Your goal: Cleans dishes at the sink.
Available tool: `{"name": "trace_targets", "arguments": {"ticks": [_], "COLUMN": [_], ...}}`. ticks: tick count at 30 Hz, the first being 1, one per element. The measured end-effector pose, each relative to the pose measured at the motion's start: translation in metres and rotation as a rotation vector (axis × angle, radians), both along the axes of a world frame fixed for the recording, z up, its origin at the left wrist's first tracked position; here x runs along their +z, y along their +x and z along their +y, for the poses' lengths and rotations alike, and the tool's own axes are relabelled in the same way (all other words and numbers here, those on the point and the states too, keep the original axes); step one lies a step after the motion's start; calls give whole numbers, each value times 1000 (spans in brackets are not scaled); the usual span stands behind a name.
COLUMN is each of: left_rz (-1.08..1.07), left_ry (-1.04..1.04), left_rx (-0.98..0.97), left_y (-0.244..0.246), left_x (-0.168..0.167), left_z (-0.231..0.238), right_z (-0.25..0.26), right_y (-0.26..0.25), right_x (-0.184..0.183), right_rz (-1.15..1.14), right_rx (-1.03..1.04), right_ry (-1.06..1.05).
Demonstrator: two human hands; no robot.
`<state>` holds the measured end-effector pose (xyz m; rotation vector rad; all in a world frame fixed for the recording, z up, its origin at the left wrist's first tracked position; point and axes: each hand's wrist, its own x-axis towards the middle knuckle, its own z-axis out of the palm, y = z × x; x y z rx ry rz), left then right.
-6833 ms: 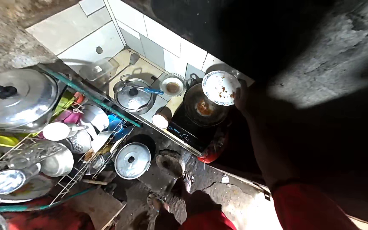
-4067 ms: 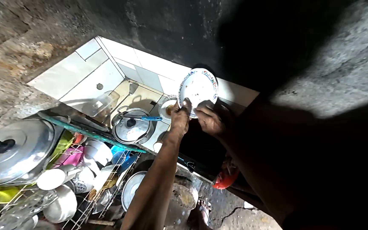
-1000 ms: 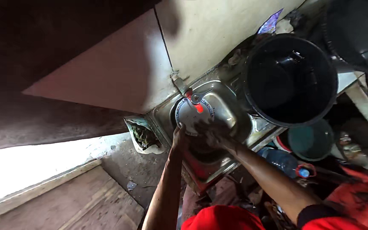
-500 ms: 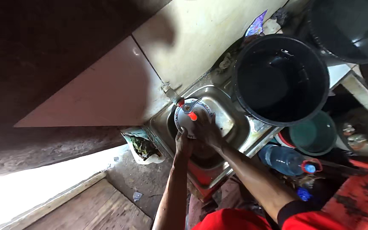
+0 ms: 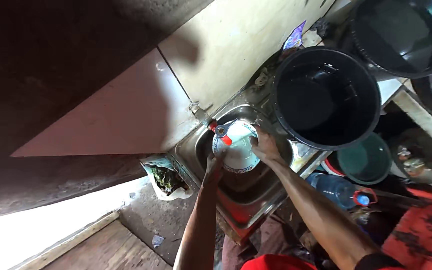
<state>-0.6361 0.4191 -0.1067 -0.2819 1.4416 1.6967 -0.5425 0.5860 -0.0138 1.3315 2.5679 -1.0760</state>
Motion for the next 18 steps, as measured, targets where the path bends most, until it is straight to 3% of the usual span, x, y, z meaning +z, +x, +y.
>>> {"name": "trace_targets", "arguments": {"ticks": [3, 6, 9, 12, 14, 16, 18], "left_rz": [122, -3, -3, 336, 508, 442, 195], "left_ry": [-64, 77, 84, -217, -279, -240, -127], "left_rx": [72, 200, 310, 186, 83, 59, 121], "left_y": [5, 47, 57, 9, -7, 4, 20], "left_x": [-9, 5, 14, -4, -8, -1, 6], "left_z": [36, 69, 69, 46, 41, 41, 32], "right_z": [-25, -27, -24, -29, -33, -28, -21], "right_y": [11, 10, 5, 21, 26, 17, 10], "right_x": [20, 10, 0, -6, -12, -18, -23], "right_rz": [141, 364, 358, 269, 229, 218, 169], "right_rx": [42, 7, -120, -182, -279, -372, -359], "right_ry": [367, 507, 420, 348, 281, 161, 71]}}
